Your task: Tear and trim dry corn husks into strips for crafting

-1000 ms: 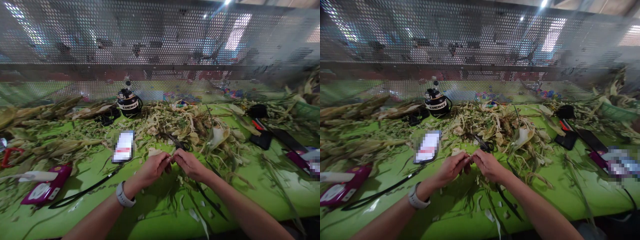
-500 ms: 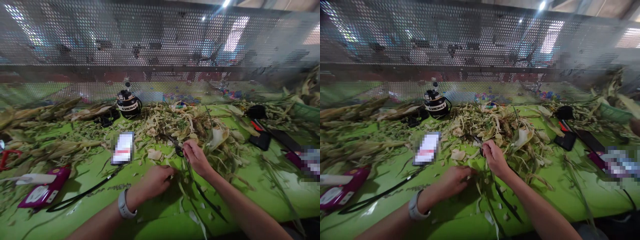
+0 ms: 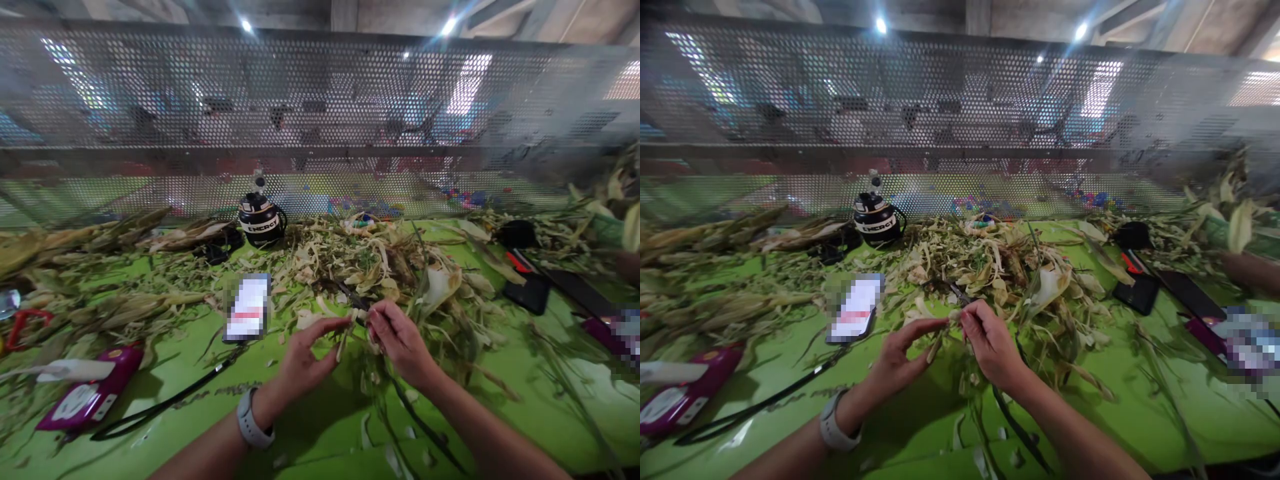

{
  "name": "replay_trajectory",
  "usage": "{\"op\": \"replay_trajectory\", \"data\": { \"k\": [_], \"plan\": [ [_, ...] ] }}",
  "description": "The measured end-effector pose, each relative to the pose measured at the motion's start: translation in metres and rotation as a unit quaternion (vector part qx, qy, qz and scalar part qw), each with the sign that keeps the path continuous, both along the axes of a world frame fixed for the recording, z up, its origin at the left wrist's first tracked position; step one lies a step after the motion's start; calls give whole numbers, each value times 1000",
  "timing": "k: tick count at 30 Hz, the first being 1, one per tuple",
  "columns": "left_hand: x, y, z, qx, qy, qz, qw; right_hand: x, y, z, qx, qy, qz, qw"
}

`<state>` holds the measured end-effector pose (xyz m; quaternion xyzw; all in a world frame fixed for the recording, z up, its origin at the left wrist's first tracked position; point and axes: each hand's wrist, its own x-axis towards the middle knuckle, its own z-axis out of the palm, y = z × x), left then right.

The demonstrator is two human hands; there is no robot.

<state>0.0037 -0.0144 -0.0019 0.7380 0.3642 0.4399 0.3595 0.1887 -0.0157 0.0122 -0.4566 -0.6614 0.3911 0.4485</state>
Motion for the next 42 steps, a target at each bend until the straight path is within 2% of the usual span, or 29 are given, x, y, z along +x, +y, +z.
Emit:
{"op": "replay_trajectory", "data": {
  "k": [4, 10, 16, 26, 32, 35, 39, 42],
  "plan": [
    [1, 1, 2, -29, -1, -22, 999, 1, 2, 1, 4, -10, 3, 1000],
    [2, 4, -10, -22, -10, 26, 999, -1, 1, 5, 9, -74, 48, 996],
    [3, 0, -9, -35, -45, 78, 995, -5, 0, 2, 1, -106, 70, 992],
    [0, 1, -21, 10, -23, 62, 998, -10, -1, -3, -47, -79, 73, 993],
    [1, 1, -16, -21, -22, 53, 998, -7, 0, -2, -59, -70, 84, 992],
    [2, 1, -13, -34, -20, 54, 998, -5, 1, 0, -70, -28, 84, 994],
    [2, 2, -15, -45, -20, 58, 997, -7, 2, 1, -131, -2, 132, 983],
    [1, 2, -17, -52, -26, 52, 997, -10, 3, -1, -170, 5, 136, 976]
  ]
}}
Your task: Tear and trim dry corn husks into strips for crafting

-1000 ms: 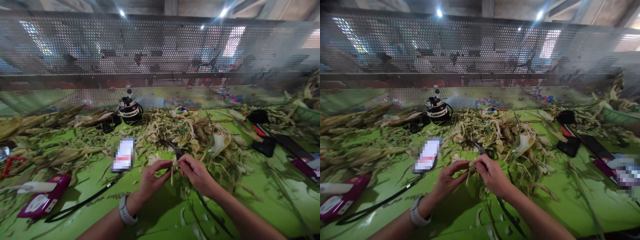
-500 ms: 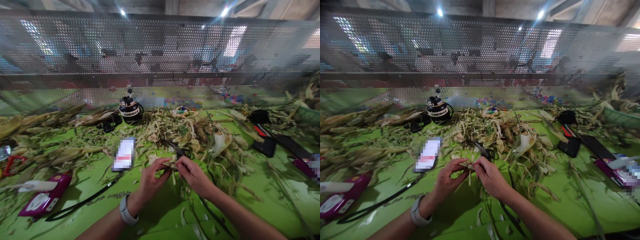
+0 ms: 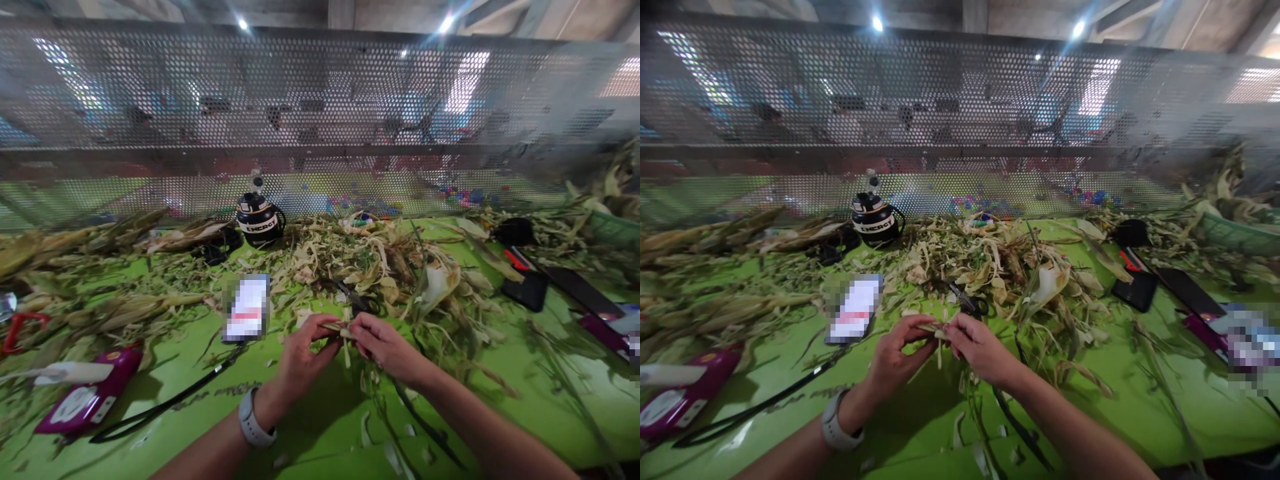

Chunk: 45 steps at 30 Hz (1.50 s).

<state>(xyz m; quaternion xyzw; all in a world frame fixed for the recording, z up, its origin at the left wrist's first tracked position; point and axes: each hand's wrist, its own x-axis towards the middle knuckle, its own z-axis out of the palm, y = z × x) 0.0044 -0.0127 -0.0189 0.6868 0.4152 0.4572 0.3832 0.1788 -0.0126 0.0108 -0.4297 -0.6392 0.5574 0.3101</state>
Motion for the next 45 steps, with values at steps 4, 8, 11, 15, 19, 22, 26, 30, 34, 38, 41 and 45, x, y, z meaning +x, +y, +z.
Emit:
{"op": "replay_trajectory", "data": {
  "k": [4, 8, 11, 15, 19, 22, 26, 30, 34, 38, 41, 45],
  "plan": [
    [-1, -1, 3, -18, -1, -26, 999, 0, 2, -2, -28, 4, -11, 1000],
    [-3, 0, 11, -42, -2, -64, 997, 3, 5, -3, -30, 12, -19, 999],
    [-4, 1, 12, -53, -19, -70, 996, 3, 5, -6, -39, 20, -3, 999],
    [-4, -2, 10, -48, -26, -27, 998, 0, 3, -10, -61, 46, 5, 997],
    [-1, -5, 14, -61, -24, 4, 998, -2, 5, -13, -69, 72, -3, 995],
    [2, -7, 19, -80, -33, 21, 996, -3, 7, -13, -78, 78, -14, 994],
    [3, -6, 24, -114, -59, 15, 992, -6, 8, -12, -99, 85, -49, 990],
    [1, -2, 24, -198, -118, -16, 973, -2, 9, -9, -116, 110, -35, 987],
    [-1, 2, 20, -273, -176, -58, 944, 9, 13, -6, -128, 103, 8, 986],
    [0, 2, 17, -312, -179, -104, 927, 13, 12, -3, -13, 6, 56, 998],
    [1, 1, 15, -311, -153, -117, 931, 10, 8, -2, 79, -72, 80, 991],
    [-1, 3, 8, -296, -112, -127, 940, 7, 6, -4, 106, -112, 100, 983]
  ]
}}
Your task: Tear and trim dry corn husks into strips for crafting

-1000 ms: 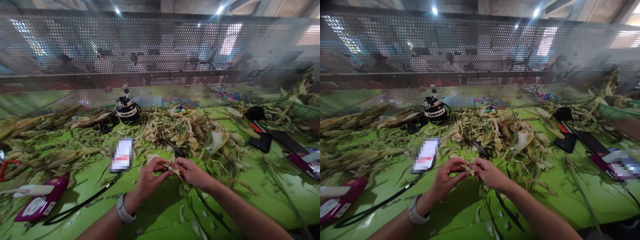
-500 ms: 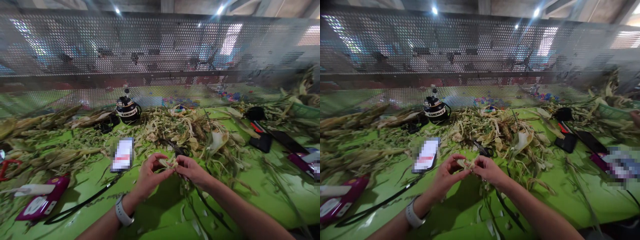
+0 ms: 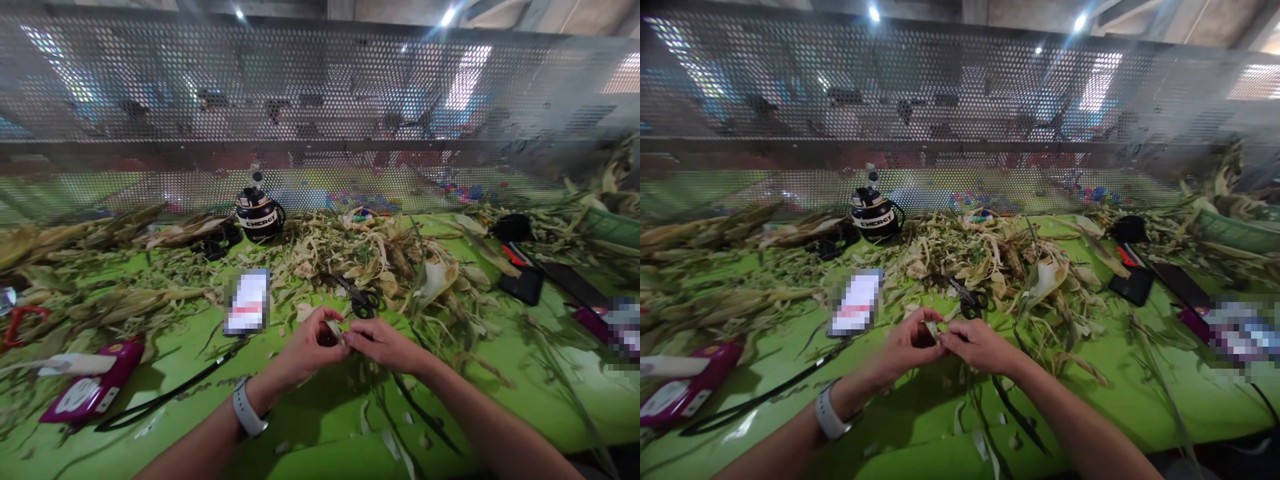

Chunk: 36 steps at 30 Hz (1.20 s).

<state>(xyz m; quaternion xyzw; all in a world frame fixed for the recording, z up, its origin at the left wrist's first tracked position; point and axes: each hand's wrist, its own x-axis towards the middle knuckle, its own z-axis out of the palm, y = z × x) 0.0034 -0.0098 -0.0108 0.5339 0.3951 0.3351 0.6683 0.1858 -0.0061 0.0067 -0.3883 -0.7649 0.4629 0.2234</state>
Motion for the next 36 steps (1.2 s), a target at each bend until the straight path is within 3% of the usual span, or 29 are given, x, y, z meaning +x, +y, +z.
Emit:
{"op": "replay_trajectory", "data": {
  "k": [4, 6, 7, 8, 10, 11, 12, 13, 15, 18, 21, 24, 26, 28, 36],
  "plan": [
    [-4, 5, 2, 2, 14, -50, 999, -1, 1, -3, -29, 36, 34, 998],
    [-6, 6, 8, 71, 59, -31, 995, -1, 1, -5, -45, 64, 0, 997],
    [-6, 5, 11, 142, 93, 12, 985, -2, 2, -7, -42, 81, -38, 995],
    [-7, 3, 14, 229, 129, 70, 962, -3, 2, -9, -32, 99, -84, 991],
    [-7, -3, 17, 407, 182, 173, 878, -5, 3, -12, 4, 126, -174, 977],
    [-6, -7, 17, 475, 192, 190, 838, -6, 3, -13, 24, 132, -211, 968],
    [-4, -12, 15, 527, 190, 172, 810, -7, 4, -15, 39, 133, -241, 961],
    [-1, -17, 12, 548, 194, 105, 807, -8, 3, -16, 51, 133, -261, 955],
    [7, -25, 6, 519, 237, 12, 821, -12, 2, -18, 63, 137, -286, 946],
    [20, -31, -1, 381, 278, -5, 882, -17, -2, -20, 66, 154, -296, 940],
    [27, -31, -1, 247, 176, 20, 953, -23, -6, -20, 73, 162, -291, 940],
    [30, -30, 2, 99, 50, 67, 992, -27, -8, -18, 72, 170, -292, 939],
    [31, -30, 3, 25, 7, 101, 995, -29, -9, -17, 66, 183, -294, 936],
    [32, -28, 3, -3, -23, 130, 991, -31, -10, -17, 60, 194, -291, 935],
    [31, -20, 1, 75, -87, 186, 976, -31, -16, -14, 75, 193, -206, 956]
  ]
}}
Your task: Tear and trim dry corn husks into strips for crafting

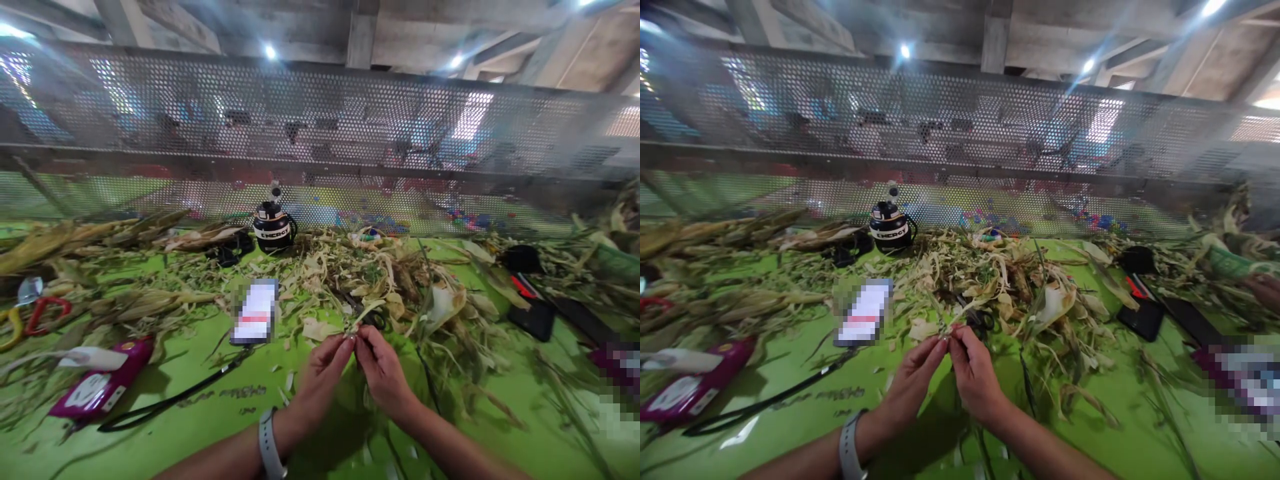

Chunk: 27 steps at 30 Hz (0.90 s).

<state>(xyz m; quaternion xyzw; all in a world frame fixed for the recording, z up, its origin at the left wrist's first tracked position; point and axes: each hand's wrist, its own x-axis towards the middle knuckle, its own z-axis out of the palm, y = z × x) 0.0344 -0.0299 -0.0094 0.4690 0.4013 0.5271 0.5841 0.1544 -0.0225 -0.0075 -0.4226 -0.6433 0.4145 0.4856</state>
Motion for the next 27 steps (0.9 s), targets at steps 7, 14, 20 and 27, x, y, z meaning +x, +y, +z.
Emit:
{"op": "replay_trajectory", "data": {
  "k": [7, 14, 20, 27],
  "plan": [
    [-4, -1, -4, -9, -29, 17, 999, 2, -1, 5, -75, 43, 59, 995],
    [-7, -1, -4, -37, -49, 6, 998, 5, 4, -3, -202, 150, 122, 960],
    [-7, -1, 2, -60, -67, -6, 996, 8, 9, 0, -278, 167, 139, 936],
    [-5, 3, -3, -138, -181, -42, 973, 6, 11, 0, -295, 183, 137, 928]
  ]
}}
